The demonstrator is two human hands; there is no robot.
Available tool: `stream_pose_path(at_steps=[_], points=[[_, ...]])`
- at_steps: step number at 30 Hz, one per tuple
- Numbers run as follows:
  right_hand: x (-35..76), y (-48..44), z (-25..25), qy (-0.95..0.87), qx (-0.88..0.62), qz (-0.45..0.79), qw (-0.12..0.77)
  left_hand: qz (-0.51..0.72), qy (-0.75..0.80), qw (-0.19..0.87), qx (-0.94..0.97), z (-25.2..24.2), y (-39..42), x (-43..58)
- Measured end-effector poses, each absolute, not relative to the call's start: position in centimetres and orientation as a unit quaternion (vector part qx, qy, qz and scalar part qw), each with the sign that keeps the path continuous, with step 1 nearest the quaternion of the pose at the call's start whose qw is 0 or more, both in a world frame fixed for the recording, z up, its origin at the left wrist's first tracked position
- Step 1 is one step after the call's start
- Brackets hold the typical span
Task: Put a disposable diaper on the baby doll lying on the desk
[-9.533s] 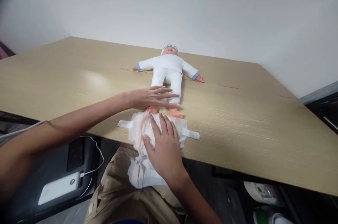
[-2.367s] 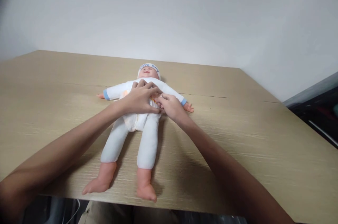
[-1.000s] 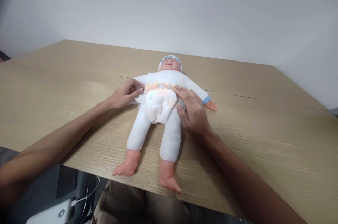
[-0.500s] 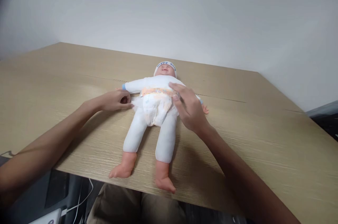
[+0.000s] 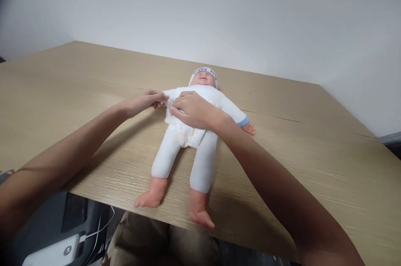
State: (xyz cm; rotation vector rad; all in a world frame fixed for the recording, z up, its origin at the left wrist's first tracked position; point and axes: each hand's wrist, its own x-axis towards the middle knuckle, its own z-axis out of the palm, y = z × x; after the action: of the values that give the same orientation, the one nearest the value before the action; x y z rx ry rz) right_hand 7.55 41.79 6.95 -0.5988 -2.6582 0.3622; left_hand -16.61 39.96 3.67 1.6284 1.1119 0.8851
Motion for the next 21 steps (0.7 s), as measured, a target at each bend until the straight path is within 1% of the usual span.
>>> stream_pose_path(at_steps=[3, 5, 7, 9, 11, 13, 15, 18, 21], points=[[7.6, 41.4, 6.6, -0.956, -0.194, 0.105, 0.195, 0.362, 0.439, 0.474, 0.672, 4.4, 40.2, -14.9], [7.9, 41.0, 6.4, -0.936, -0.23, 0.072, 0.258, 0.373, 0.433, 0.471, 0.672, 4.9, 40.3, -14.0], [8.2, 40.8, 6.2, -0.894, -0.286, 0.039, 0.342, 0.378, 0.434, 0.464, 0.673, 5.2, 40.3, -13.4], [8.6, 40.7, 6.1, -0.859, -0.332, 0.041, 0.388, 0.373, 0.437, 0.457, 0.678, 5.4, 40.4, -13.0], [8.7, 40.7, 6.0, -0.85, -0.358, 0.081, 0.378, 0.365, 0.431, 0.453, 0.69, 5.7, 40.5, -12.5], [8.7, 40.6, 6.0, -0.857, -0.366, 0.116, 0.344, 0.358, 0.425, 0.443, 0.703, 6.0, 40.5, -12.1], [8.5, 40.6, 5.9, -0.863, -0.367, 0.124, 0.325, 0.343, 0.417, 0.435, 0.721, 6.5, 40.4, -11.7], [8.2, 40.8, 5.7, -0.856, -0.378, 0.133, 0.327, 0.321, 0.398, 0.412, 0.754, 7.2, 40.3, -11.4], [8.3, 41.3, 5.4, -0.845, -0.385, 0.153, 0.337, 0.358, 0.416, 0.344, 0.762, 6.9, 40.4, -11.6]])
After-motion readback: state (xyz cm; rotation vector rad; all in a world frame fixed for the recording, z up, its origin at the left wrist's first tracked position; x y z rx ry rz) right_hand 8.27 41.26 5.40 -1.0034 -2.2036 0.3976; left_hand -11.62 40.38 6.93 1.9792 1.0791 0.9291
